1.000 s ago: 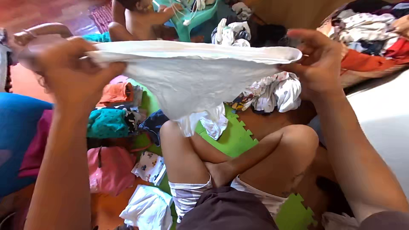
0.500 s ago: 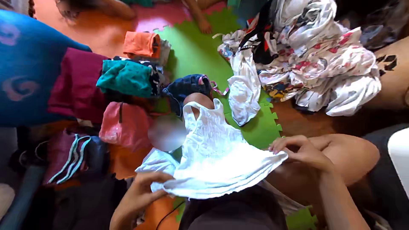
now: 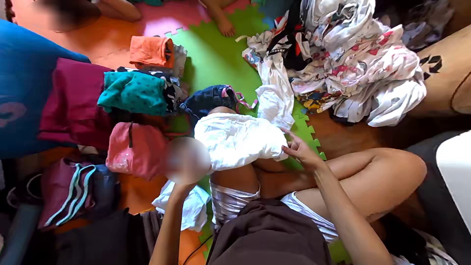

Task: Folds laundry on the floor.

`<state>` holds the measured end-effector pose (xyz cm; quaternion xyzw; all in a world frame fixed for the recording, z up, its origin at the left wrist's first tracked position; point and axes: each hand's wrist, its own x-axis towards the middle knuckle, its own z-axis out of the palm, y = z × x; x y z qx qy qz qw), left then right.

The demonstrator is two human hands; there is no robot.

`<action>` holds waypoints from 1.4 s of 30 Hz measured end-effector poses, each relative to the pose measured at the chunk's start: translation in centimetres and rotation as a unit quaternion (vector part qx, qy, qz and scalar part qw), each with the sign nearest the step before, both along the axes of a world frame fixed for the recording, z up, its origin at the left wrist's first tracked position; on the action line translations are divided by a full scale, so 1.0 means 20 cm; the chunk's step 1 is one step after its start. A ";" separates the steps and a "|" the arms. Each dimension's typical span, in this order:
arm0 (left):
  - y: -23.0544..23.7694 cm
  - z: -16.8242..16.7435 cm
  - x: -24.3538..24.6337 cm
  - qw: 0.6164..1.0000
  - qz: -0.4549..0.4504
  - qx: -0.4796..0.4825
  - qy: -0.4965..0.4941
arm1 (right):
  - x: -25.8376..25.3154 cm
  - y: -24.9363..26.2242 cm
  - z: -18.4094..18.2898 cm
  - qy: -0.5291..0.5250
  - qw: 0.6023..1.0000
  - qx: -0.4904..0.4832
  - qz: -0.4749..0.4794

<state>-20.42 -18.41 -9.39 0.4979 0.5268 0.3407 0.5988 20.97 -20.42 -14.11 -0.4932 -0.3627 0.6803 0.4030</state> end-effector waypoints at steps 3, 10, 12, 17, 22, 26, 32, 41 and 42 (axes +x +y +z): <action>0.05 0.22 0.08 0.995 0.074 0.062 0.023 | 0.01 0.06 0.26 0.003 0.995 0.050 -0.089; 0.12 0.66 0.26 0.919 -0.028 0.263 0.292 | 0.01 0.18 0.77 -0.341 0.901 0.258 0.073; 0.10 0.74 0.33 0.849 -0.009 0.319 0.420 | 0.03 0.21 0.83 -0.478 0.813 0.325 0.069; 0.06 0.93 0.31 0.816 -0.131 0.379 0.417 | 0.18 0.33 0.96 -0.361 0.849 0.378 0.076; 0.02 0.94 0.39 0.836 -0.351 0.301 0.297 | 0.00 0.51 0.92 -0.156 0.910 0.371 -0.100; 0.10 0.71 0.39 0.870 -0.447 0.098 0.184 | -0.20 0.49 0.86 -0.215 0.875 0.403 -0.160; 0.09 0.63 0.43 0.981 -0.191 -0.021 0.032 | -0.58 0.01 0.64 -0.306 0.784 0.508 -0.185; 0.08 0.72 0.29 0.959 -0.167 0.153 0.173 | -0.77 -0.15 0.63 -0.258 0.795 0.546 -0.057; 0.09 0.78 0.24 0.939 -0.212 0.177 0.204 | -0.72 -0.07 0.69 -0.245 0.815 0.520 -0.071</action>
